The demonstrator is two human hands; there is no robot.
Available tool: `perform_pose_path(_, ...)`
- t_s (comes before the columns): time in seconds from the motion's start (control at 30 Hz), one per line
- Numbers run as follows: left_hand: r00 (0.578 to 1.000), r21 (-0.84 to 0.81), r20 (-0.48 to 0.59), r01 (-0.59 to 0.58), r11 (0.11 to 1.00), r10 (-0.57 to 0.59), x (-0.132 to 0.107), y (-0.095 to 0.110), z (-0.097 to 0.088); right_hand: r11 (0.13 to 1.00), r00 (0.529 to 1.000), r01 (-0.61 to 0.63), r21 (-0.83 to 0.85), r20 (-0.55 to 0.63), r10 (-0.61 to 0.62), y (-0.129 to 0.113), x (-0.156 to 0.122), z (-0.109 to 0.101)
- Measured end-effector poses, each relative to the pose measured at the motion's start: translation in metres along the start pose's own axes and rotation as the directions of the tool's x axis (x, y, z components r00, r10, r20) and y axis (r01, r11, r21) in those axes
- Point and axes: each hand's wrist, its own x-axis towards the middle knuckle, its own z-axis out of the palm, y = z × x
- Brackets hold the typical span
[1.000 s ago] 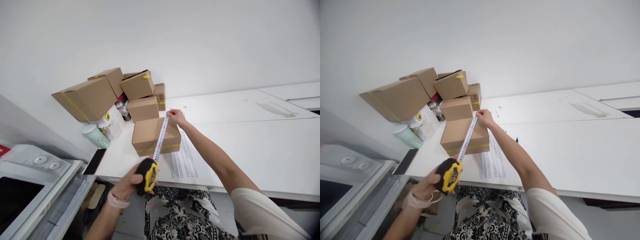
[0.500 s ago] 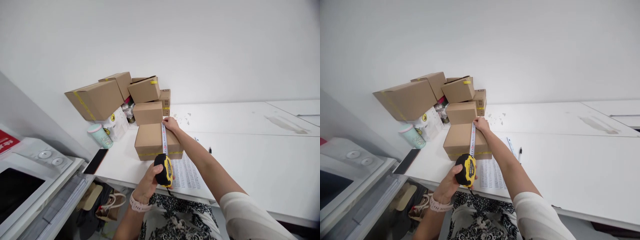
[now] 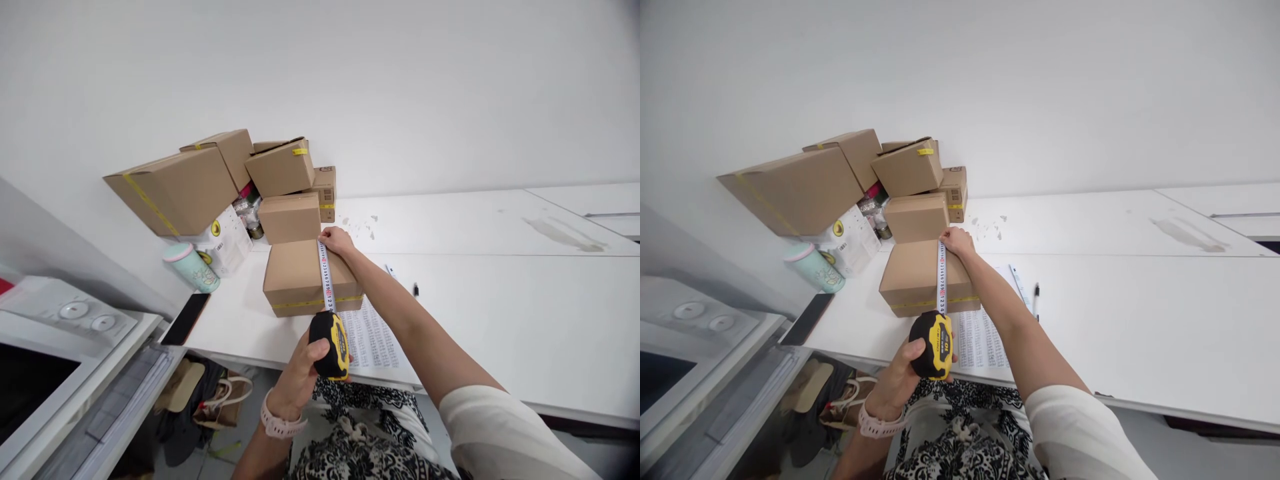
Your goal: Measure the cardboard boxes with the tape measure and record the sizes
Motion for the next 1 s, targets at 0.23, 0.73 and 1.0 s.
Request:
perform_pose_path(0.23, 1.000, -0.035, 0.004, -0.024, 0.999, 0.024, 0.000, -0.006, 0.001, 0.999, 1.000, 0.015, 0.032, -0.011, -0.015, -0.001, -0.003, 0.001)
perform_pose_path(0.73, 0.984, 0.114, -0.105, -0.134, 0.984, 0.146, -0.043, 0.029, -0.073, 0.776, 0.944, 0.194, 0.600, -0.328, 0.018, 0.039, -0.079, -0.066)
perform_pose_path(1.0, 0.861, 0.161, -0.239, -0.421, 0.893, 0.449, -0.040, 0.029, -0.094, 0.760, 0.958, 0.041, 0.649, -0.243, 0.155, 0.090, -0.155, -0.043)
